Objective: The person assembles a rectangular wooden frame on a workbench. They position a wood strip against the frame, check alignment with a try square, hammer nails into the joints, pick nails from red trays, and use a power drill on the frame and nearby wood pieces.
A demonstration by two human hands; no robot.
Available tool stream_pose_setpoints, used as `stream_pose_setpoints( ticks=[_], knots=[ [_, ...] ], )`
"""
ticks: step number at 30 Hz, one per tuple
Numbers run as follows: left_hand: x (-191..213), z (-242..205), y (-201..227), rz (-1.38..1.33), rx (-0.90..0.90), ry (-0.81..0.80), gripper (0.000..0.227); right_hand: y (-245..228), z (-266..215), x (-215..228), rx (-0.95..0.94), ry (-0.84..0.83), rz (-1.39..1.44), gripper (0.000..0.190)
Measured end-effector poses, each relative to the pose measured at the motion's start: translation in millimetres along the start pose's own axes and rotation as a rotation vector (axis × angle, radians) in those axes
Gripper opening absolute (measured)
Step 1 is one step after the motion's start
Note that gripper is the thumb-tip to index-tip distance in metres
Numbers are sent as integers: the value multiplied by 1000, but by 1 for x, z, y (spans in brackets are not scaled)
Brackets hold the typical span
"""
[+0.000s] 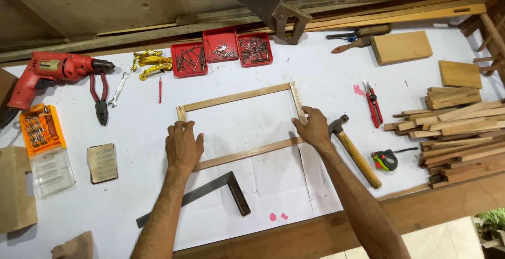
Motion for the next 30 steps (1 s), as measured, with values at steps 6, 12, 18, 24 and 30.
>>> stream_pose_setpoints(
  ticks=[6,12,18,24,30],
  knots=[
    [-18,9,-37,-65,154,-32,48,35,15,-55,-10,105,-27,59],
    [-28,1,-55,-200,-13,162,40,35,0,-44,-34,245,48,45],
    [-35,-12,-65,-221,-12,158,42,43,-5,-43,78,307,80,33],
    [-31,-6,-76,-298,-143,248,40,57,2,-59,54,267,-37,36],
    [-21,-24,-87,-349,-172,216,39,-60,-48,-36,455,507,-133,49]
  ],
)
Point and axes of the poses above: each hand's wrist, its own z-axis towards the middle knuckle, its own x-axis out of the back of the hand, y = z × x, the point moved 10 cm from there along z, towards the middle knuckle, and after that the axes turned 14 degrees about -z, right-handed, at the moved point
